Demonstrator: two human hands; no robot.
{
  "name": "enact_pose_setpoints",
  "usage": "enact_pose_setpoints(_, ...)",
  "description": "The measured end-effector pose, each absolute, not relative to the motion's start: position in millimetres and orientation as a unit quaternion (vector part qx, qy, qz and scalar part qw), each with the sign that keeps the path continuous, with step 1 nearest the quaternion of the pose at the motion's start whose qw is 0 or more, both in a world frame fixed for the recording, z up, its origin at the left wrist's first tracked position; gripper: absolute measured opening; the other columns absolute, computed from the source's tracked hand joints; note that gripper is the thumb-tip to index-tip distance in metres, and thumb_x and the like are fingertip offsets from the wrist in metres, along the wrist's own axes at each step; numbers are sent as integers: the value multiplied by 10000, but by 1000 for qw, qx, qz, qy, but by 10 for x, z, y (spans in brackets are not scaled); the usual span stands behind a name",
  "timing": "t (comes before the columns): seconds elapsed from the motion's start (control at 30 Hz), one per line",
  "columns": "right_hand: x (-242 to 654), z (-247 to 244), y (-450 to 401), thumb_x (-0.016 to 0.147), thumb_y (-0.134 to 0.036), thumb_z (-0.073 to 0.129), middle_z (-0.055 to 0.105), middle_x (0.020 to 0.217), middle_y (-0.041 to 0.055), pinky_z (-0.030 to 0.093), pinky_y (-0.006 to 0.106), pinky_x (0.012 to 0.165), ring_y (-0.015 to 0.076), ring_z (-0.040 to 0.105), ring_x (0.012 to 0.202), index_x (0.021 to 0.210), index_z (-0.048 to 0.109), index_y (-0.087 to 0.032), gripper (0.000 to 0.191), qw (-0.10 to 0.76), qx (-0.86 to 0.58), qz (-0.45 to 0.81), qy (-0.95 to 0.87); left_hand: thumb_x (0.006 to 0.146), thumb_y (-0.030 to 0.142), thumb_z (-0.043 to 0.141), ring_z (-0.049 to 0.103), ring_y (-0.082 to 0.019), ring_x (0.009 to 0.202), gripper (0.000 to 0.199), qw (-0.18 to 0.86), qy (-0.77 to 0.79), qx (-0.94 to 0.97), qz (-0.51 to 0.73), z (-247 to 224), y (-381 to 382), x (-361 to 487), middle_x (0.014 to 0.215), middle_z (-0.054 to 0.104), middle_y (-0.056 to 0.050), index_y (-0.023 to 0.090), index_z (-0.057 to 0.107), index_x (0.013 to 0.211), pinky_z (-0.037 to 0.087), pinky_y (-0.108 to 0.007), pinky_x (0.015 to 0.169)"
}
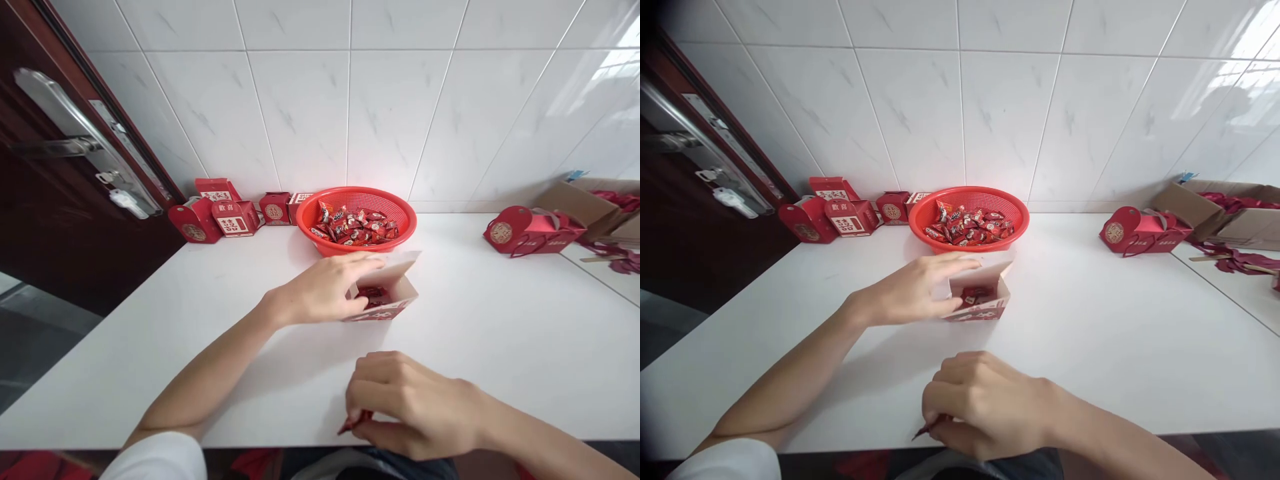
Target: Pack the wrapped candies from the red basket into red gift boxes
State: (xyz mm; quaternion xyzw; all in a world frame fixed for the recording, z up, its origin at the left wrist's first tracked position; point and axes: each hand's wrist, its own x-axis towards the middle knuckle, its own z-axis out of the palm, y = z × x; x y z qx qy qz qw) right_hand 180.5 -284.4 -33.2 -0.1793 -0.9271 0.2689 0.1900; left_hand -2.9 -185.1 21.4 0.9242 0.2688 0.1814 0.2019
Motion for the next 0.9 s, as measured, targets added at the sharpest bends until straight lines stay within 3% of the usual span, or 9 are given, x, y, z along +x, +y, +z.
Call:
enact_pose_setpoints(0.13, 2202, 137, -2740, 963, -96, 608, 746, 954, 58, 566, 310, 768, 177, 696, 847, 1171, 629, -224, 245, 377, -226, 314, -842, 946, 212, 591, 635, -239, 1254, 635, 175, 221, 946, 157, 264, -1993, 6, 1447, 616, -51, 288, 405, 1548, 554, -318, 951)
enact_pose_setpoints(0.23, 2375, 274, -2611, 935, -48, 618, 741, 987, 58, 579, 358, 791, 215, 707, 921, 1110, 654, -253, 272, 459, -280, 204, -818, 978, 306, 577, 642, -244, 1252, 571, 160, 226, 946, 167, 265, -2025, 20, 1454, 613, -61, 283, 427, 1529, 559, -321, 953)
enact_pose_setpoints(0.43, 2314, 207, -2436, 943, -57, 579, 745, 904, 58, 558, 372, 774, 216, 690, 870, 1033, 654, -232, 211, 392, -262, 17, -881, 943, 252, 619, 629, -255, 1278, 542, 115, 234, 954, 147, 196, -2033, 3, 1490, 579, -86, 217, 475, 1464, 542, -359, 1025)
enact_pose_setpoints(0.6, 2266, 171, -2390, 983, -91, 514, 744, 871, 66, 514, 381, 791, 216, 679, 877, 935, 661, -218, 201, 298, -276, -91, -909, 993, 389, 573, 630, -262, 1281, 493, 99, 252, 951, 152, 211, -2066, 25, 1485, 583, -108, 182, 500, 1434, 551, -349, 1019)
enact_pose_setpoints(0.73, 2303, 166, -2380, 980, -80, 518, 753, 917, 78, 510, 384, 809, 217, 682, 910, 982, 672, -207, 200, 283, -276, -104, -913, 1015, 466, 512, 647, -259, 1260, 466, 110, 259, 946, 159, 236, -2068, 41, 1450, 615, -105, 193, 548, 1391, 566, -342, 994)
enact_pose_setpoints(0.9, 2382, 209, -2383, 940, -82, 593, 759, 957, 82, 532, 391, 824, 222, 695, 913, 1092, 673, -193, 205, 336, -252, -45, -906, 952, 310, 606, 600, -273, 1325, 542, 113, 260, 948, 146, 231, -2051, 5, 1505, 568, -104, 196, 493, 1469, 546, -366, 1037)
